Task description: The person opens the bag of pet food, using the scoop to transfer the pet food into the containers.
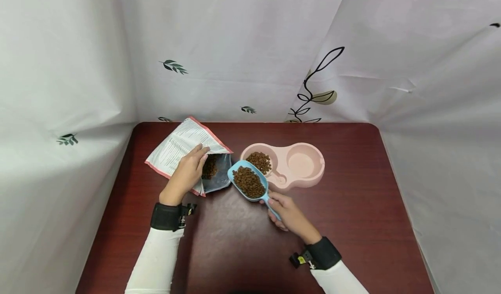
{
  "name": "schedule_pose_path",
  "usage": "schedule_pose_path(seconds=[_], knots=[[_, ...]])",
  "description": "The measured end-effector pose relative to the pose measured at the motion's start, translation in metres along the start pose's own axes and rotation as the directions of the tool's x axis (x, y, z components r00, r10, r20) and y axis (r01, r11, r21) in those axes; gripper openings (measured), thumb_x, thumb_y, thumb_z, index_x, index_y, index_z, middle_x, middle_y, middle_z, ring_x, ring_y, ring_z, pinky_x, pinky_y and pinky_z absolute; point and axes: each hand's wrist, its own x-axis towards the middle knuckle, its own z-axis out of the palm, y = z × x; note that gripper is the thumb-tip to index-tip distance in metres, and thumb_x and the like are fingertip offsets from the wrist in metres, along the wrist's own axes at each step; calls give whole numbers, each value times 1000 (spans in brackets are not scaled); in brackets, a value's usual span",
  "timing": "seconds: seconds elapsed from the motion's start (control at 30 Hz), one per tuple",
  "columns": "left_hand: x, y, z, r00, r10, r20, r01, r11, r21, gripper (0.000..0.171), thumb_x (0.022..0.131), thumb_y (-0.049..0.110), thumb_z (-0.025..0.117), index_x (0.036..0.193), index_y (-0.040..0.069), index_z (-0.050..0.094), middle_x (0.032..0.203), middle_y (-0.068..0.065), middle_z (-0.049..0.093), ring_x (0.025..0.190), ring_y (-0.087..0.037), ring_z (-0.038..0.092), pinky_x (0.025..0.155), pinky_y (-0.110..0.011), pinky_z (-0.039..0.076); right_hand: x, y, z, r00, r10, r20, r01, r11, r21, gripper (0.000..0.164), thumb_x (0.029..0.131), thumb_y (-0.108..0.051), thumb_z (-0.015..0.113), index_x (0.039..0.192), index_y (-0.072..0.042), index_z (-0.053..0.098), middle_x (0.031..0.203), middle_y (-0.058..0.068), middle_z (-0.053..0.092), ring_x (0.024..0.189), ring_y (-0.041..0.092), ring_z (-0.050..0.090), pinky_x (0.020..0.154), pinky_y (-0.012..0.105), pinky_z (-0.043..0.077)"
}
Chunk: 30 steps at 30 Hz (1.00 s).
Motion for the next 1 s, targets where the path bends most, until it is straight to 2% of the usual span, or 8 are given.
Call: schedule_pose_path(seconds=[0.13,0.27,0.37,0.53,0.7,0.8,0.93,1.0], knots=[[-1,0,0,1000,-5,2,5,1000,12,42,112,22,44,146,1,56,158,-30,41,145,-43,45,113,-57,43,-19,-1,-20,999,-31,-30,31,1000,-5,34,115,-19,36,124,6,57,69,-1,50,40,10,35,31,27,31],[-2,0,1,1000,-7,9,6,1000,16,43,113,23,43,147,0,55,158,-30,41,146,-43,44,114,-56,43,-33,-7,-38,997,-67,-43,68,998,18,30,115,-16,34,123,0,59,68,0,49,39,25,28,29,32,27],[-1,-1,3,1000,-7,15,7,1000,15,43,113,24,42,147,0,55,158,-30,41,146,-43,43,114,-56,43,-44,-13,-51,996,-57,-71,57,998,2,30,115,-17,34,122,-4,60,69,-1,50,40,28,27,28,35,27],[-2,0,2,1000,-12,29,12,1000,8,44,113,25,42,148,1,54,160,-29,39,147,-42,43,114,-56,42,-61,-26,-72,989,22,-147,-32,998,-60,32,115,-24,34,123,-4,58,71,-5,51,41,25,30,31,39,28],[-1,0,3,1000,-9,20,9,1000,19,43,113,24,42,147,1,55,158,-29,41,145,-43,44,113,-56,43,-71,-38,-93,968,140,-209,-161,983,-90,35,115,-32,35,122,-6,58,71,-5,51,43,12,36,34,43,27],[-1,0,3,1000,-10,17,10,1000,15,43,113,24,42,147,1,55,158,-30,41,145,-43,44,113,-56,43,-74,-46,-104,957,196,-215,-224,968,-114,38,114,-33,35,121,-3,57,72,-4,50,44,12,35,36,44,27],[-1,1,4,1000,-13,18,13,1000,6,43,113,23,43,147,1,55,158,-29,41,145,-43,44,114,-56,43,-73,-56,-118,951,234,-202,-269,948,-171,42,115,-32,34,121,6,53,72,-2,49,45,15,32,37,43,27],[-1,1,4,1000,-16,18,16,1000,3,42,113,23,44,147,1,55,159,-29,40,145,-43,44,114,-56,43,-70,-61,-124,945,256,-202,-296,934,-202,43,115,-31,33,120,8,52,72,-2,48,45,13,32,37,40,28]])
